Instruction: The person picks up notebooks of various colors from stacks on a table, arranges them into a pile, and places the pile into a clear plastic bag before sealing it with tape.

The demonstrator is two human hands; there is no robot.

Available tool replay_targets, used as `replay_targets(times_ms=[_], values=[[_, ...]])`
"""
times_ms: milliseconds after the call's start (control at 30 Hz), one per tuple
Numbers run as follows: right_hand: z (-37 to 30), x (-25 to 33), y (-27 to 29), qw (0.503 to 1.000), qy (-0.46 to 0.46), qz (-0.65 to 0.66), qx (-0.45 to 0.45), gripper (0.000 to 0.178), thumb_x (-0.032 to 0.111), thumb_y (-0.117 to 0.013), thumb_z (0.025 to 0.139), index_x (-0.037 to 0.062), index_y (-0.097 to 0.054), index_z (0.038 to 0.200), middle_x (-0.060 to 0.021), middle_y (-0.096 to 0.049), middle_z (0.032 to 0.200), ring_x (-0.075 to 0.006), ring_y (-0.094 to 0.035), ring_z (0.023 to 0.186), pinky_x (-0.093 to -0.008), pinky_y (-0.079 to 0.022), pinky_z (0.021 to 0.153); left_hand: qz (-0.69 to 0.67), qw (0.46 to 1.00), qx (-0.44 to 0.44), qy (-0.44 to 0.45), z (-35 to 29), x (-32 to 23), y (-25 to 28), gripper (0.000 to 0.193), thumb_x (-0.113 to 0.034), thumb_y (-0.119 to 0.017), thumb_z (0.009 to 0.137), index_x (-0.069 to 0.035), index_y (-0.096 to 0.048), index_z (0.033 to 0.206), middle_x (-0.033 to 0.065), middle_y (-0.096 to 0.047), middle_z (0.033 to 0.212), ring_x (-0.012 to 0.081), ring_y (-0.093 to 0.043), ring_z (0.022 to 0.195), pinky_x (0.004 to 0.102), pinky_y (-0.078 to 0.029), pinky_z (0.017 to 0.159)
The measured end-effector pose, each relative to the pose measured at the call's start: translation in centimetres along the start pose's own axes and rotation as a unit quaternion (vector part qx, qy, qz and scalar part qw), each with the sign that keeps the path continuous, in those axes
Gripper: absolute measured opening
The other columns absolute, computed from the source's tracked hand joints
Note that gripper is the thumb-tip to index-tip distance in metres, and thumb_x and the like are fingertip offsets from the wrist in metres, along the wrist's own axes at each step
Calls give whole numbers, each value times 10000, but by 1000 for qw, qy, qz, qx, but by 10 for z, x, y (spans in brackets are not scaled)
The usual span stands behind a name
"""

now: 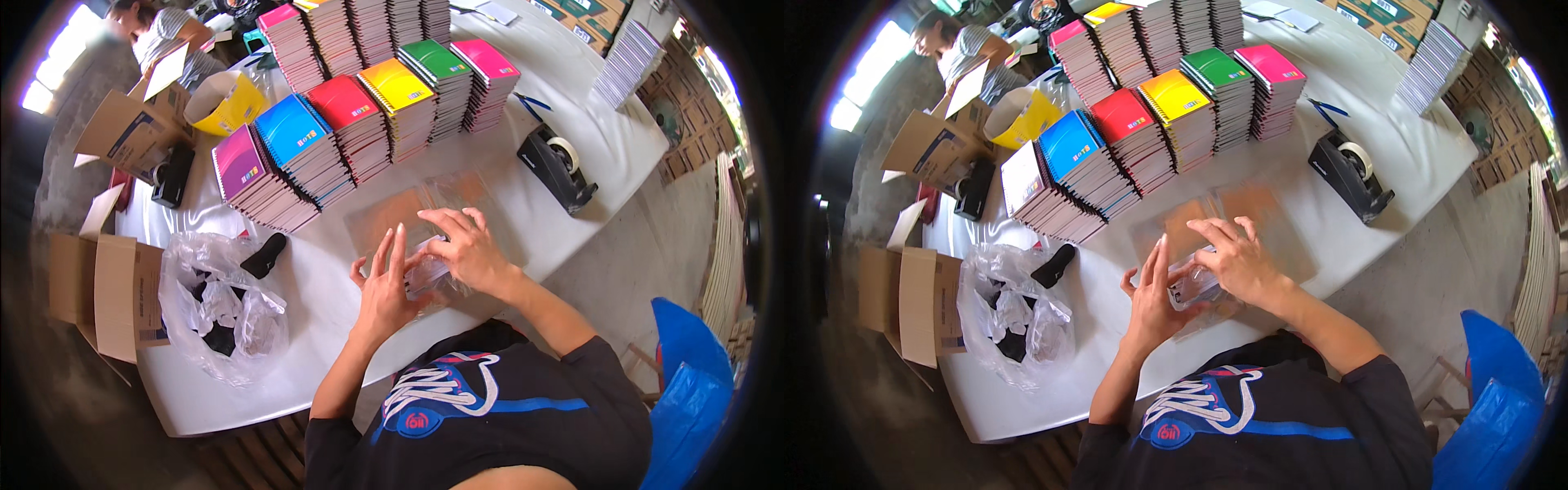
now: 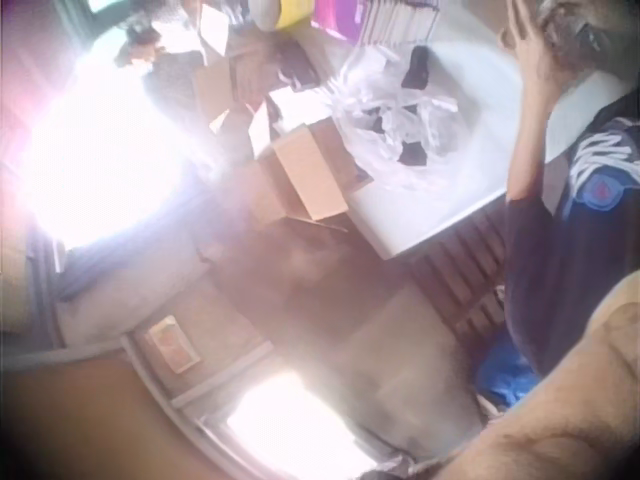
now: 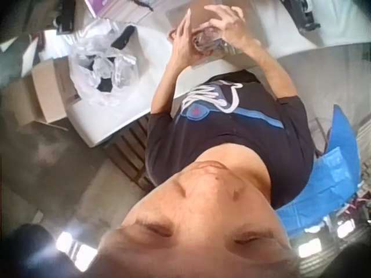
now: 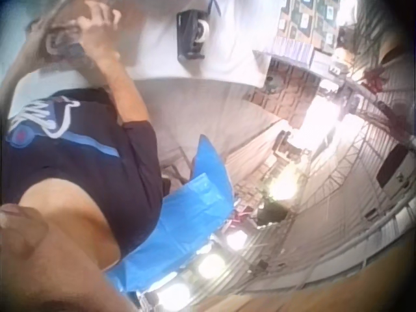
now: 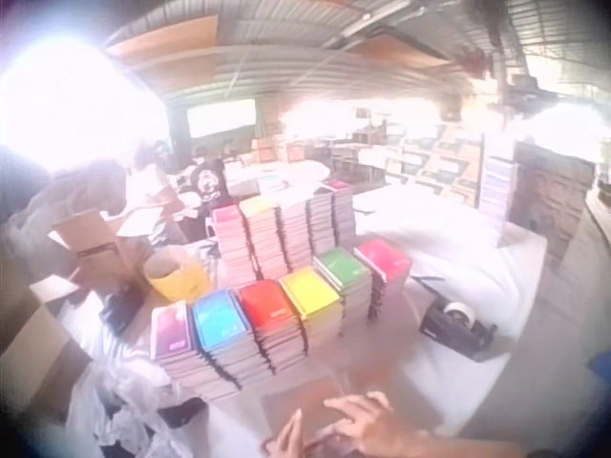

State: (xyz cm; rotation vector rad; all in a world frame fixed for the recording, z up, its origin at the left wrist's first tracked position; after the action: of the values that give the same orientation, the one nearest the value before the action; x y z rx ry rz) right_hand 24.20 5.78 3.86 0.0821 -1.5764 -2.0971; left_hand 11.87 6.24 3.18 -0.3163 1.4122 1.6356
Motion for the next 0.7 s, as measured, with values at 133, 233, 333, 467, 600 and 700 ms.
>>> replay_targets(times_ms=[133,233,333,467,600,700], values=[[-15,9,18,996,2,16,82,172,124,-605,752,180,-715,871,-47,-446,1358,-198,-422,1241,-523,-281,998,131,982,28,-131,-19,-1,-16,368,-207,-713,752,-194,-649,1114,-56,-634,1161,176,-501,1196,478,-216,907],[-35,-26,35,984,-19,131,123,262,69,-608,741,211,-726,926,-84,-454,1350,-228,-460,1211,-496,-316,1009,199,966,-22,-165,-31,-9,-18,320,-158,-712,729,-226,-675,1039,-95,-645,1128,119,-561,1079,423,-240,849],[-69,-137,85,954,-226,193,-38,299,45,-651,750,136,-680,1033,-109,-491,1300,-292,-523,1125,-401,-417,948,228,954,-55,-185,-35,-21,-20,300,-122,-715,694,-207,-698,982,-89,-660,1096,75,-596,978,371,-254,798],[-153,-302,123,895,-427,-17,-128,368,237,-642,843,82,-582,1171,-150,-529,1216,-319,-523,1109,-407,-433,908,228,948,-81,-205,-36,-32,-18,248,-104,-714,680,-165,-715,920,-81,-672,1059,75,-612,934,346,-262,786],[-192,-379,75,758,-603,234,87,449,507,-634,813,130,-631,1056,-36,-589,1003,-212,-523,914,-336,-425,749,255,939,-89,-211,-36,-34,-20,230,-94,-727,679,-166,-721,897,-86,-679,1019,77,-621,907,331,-277,788],[-188,-389,50,736,-570,323,171,357,538,-625,808,181,-642,793,57,-501,829,-136,-386,746,-271,-286,589,268,935,-95,-213,-38,-31,-23,226,-100,-724,689,-174,-722,902,-92,-671,1041,72,-616,911,322,-277,807]])
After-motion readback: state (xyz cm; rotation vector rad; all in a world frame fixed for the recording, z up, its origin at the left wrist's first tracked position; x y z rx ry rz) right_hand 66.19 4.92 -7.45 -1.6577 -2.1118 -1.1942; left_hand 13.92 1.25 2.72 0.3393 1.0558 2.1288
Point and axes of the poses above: each hand's wrist, its own z-axis towards the middle knuckle, its own y-axis out of the back of the hand, x = y × z, the point moved 8 cm from there along z, towards the middle knuckle
